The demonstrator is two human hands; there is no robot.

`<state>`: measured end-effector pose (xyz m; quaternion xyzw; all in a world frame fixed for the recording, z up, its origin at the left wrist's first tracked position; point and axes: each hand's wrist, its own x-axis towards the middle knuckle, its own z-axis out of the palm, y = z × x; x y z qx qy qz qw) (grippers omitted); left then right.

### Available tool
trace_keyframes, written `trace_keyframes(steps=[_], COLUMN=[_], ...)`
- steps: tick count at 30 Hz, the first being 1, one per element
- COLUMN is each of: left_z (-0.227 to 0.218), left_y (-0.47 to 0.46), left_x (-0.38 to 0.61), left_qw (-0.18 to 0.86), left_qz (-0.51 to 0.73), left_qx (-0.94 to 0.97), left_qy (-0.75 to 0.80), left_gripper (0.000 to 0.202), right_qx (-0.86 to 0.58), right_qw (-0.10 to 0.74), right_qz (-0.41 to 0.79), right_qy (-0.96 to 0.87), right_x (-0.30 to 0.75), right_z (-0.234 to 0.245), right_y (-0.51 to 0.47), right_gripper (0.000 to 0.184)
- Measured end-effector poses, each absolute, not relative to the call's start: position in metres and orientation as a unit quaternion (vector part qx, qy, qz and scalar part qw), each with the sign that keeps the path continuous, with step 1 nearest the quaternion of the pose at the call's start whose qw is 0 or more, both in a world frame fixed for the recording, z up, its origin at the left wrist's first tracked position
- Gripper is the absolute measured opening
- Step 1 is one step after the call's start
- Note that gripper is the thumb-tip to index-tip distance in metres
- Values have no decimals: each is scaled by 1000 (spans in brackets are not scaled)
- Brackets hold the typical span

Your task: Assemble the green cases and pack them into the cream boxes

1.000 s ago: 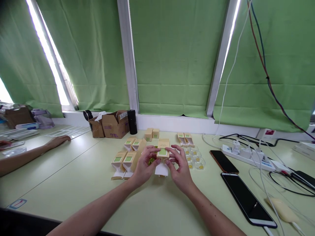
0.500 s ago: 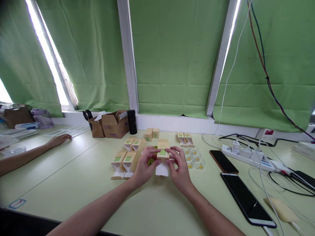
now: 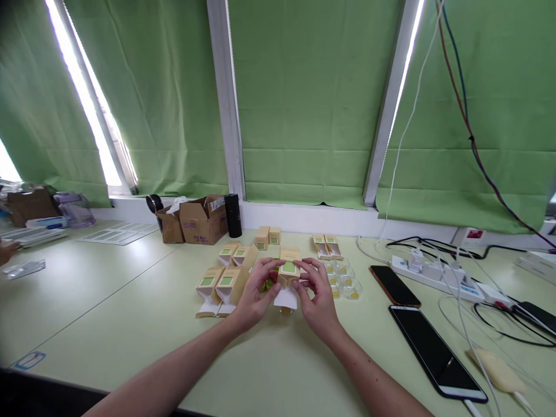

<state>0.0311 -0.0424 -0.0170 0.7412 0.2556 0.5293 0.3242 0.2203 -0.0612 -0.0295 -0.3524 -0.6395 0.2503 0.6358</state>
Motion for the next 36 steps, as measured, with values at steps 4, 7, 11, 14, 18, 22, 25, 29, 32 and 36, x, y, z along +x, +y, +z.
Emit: trace_keyframes(steps=[4, 7, 11, 14, 18, 22, 25, 29, 32, 36], left_z=[-18, -17, -13, -12, -15, -18, -19, -20, -20, -20], left_y=[-42, -43, -47, -48, -46, -44, -43, -42, -42, -41], left_x=[27, 27, 28, 27, 27, 28, 28, 29, 30, 31], left_qw=[361, 367, 378, 383, 382, 393, 402, 417, 426, 439], left_qz=[507, 491, 465, 461, 470, 480, 487, 501, 507, 514], left_qx=[748, 756, 762, 762, 756, 747, 739, 722, 712, 700], left_qy=[231, 230, 245, 247, 250, 242, 236, 232, 232, 231], left_gripper=[73, 88, 93, 97, 86, 77, 73, 69, 67, 65], right_qx=[-352, -357, -359, -359, -361, -359, -358, -354, -351, -347], right_qw=[643, 644, 646, 647, 644, 639, 630, 622, 614, 608], right_qz=[247, 244, 244, 243, 248, 251, 248, 254, 257, 251], right_qy=[-634, -632, -628, -627, -627, -633, -643, -651, -659, -668], right_x=[222, 223, 224, 224, 223, 222, 223, 224, 225, 224], right_z=[-30, -30, -30, -30, -31, -29, -27, -27, -28, -29], right_y=[-59, -58, -58, -59, -59, -61, -64, -65, -64, -63], right_gripper=[33, 35, 35, 35, 36, 37, 37, 37, 37, 38])
